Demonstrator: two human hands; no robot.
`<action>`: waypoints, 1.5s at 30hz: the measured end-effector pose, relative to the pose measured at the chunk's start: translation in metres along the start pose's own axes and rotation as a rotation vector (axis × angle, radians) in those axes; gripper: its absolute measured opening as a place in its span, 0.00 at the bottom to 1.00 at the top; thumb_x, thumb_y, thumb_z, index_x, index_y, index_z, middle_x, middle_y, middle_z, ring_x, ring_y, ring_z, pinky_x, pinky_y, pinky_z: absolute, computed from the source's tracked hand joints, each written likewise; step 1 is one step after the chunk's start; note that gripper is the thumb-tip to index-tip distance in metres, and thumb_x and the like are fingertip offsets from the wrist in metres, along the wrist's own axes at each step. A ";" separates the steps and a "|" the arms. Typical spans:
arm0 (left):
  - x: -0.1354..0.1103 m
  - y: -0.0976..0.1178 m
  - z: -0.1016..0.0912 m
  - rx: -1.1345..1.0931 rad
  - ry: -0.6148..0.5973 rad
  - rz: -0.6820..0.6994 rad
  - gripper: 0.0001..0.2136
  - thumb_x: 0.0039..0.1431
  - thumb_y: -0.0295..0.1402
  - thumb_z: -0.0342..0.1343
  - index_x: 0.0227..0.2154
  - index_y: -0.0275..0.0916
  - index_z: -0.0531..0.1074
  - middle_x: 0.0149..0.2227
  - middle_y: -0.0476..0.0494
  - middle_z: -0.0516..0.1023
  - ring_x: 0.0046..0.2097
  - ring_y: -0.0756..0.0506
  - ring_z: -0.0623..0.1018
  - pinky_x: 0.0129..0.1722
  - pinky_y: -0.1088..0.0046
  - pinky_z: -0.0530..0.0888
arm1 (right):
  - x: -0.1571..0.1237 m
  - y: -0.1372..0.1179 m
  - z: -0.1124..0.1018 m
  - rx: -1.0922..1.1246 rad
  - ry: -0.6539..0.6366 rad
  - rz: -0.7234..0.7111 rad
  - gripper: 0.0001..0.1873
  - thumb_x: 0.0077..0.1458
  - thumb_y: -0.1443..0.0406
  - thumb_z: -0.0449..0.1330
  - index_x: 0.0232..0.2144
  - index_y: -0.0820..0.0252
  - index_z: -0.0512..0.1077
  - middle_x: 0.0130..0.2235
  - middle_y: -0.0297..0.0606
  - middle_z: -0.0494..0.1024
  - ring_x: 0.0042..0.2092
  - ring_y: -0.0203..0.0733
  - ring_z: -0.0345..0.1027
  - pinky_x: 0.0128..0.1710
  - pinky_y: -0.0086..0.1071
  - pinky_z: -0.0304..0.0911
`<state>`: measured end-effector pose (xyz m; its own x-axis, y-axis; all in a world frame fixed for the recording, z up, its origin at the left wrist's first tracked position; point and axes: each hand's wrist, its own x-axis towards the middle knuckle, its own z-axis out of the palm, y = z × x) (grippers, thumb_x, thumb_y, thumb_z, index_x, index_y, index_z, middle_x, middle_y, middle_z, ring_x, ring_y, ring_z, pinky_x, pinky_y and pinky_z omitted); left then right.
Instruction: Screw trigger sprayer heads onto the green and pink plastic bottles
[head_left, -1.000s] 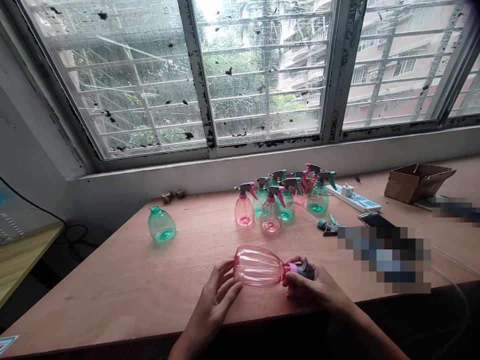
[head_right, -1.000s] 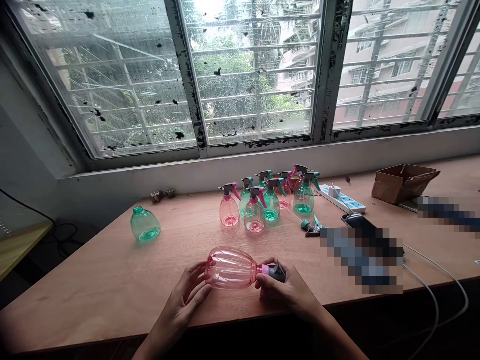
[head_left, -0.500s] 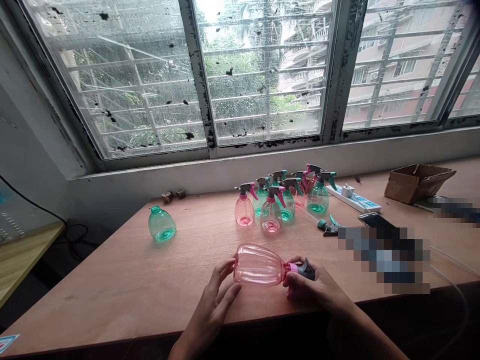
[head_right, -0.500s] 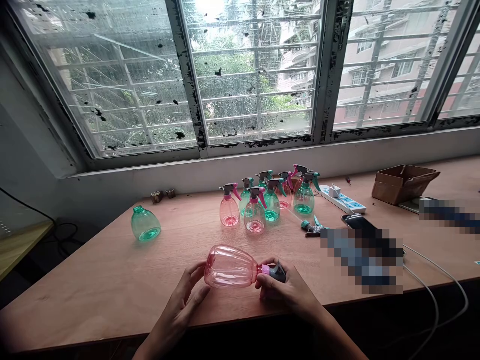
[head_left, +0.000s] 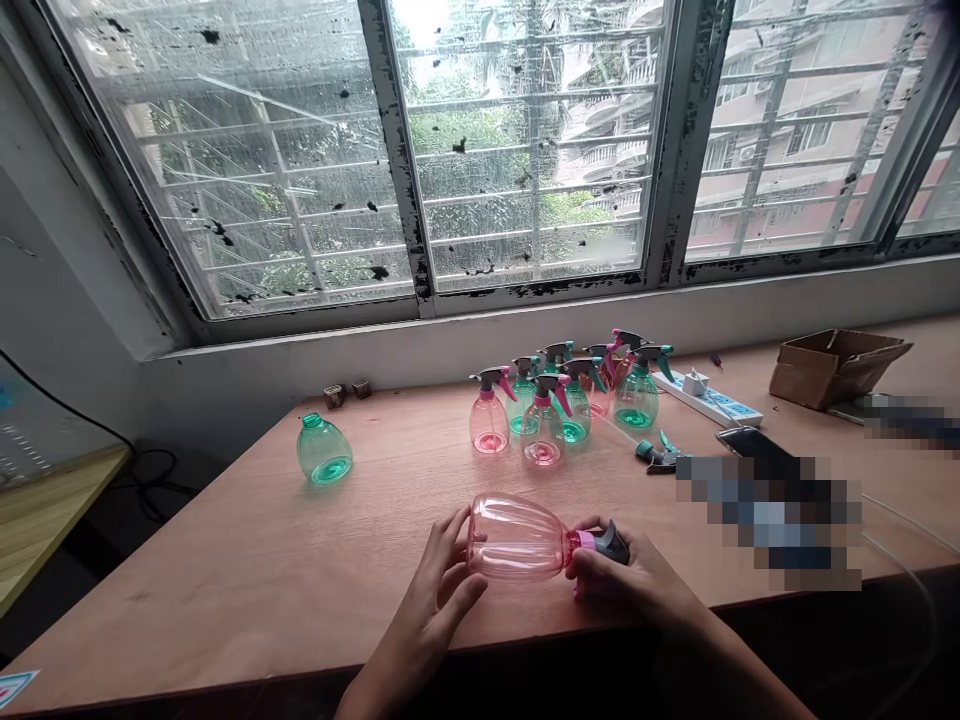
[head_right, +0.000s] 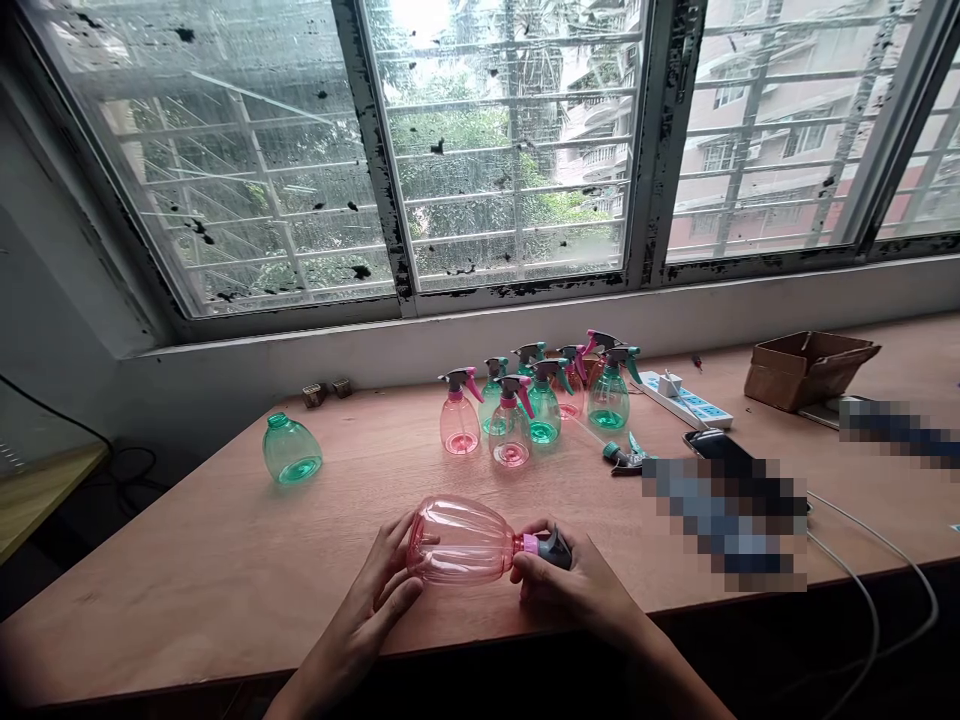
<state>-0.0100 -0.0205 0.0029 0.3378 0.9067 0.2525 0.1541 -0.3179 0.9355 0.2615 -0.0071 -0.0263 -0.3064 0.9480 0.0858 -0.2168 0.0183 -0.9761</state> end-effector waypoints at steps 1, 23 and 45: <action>0.000 -0.002 -0.001 0.018 0.004 -0.001 0.26 0.66 0.43 0.54 0.64 0.53 0.59 0.66 0.43 0.57 0.62 0.36 0.68 0.60 0.61 0.71 | 0.000 0.000 0.000 -0.006 -0.001 0.002 0.18 0.55 0.55 0.69 0.38 0.62 0.70 0.32 0.38 0.81 0.31 0.39 0.75 0.35 0.35 0.72; -0.001 -0.010 -0.002 0.094 -0.012 0.061 0.36 0.62 0.36 0.61 0.67 0.60 0.47 0.70 0.46 0.54 0.67 0.37 0.62 0.66 0.54 0.62 | -0.002 -0.001 -0.001 -0.072 -0.002 0.007 0.20 0.54 0.54 0.68 0.39 0.62 0.70 0.31 0.37 0.81 0.31 0.41 0.75 0.36 0.36 0.72; -0.004 -0.004 0.000 0.025 -0.024 -0.039 0.35 0.63 0.41 0.60 0.68 0.52 0.50 0.70 0.41 0.57 0.66 0.34 0.64 0.66 0.52 0.61 | -0.003 -0.006 0.002 -0.064 0.007 0.015 0.21 0.52 0.52 0.69 0.38 0.61 0.71 0.32 0.38 0.81 0.31 0.43 0.76 0.37 0.38 0.72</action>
<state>-0.0123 -0.0226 -0.0019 0.3528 0.9119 0.2096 0.1908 -0.2894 0.9380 0.2619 -0.0106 -0.0202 -0.3024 0.9506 0.0700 -0.1528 0.0242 -0.9880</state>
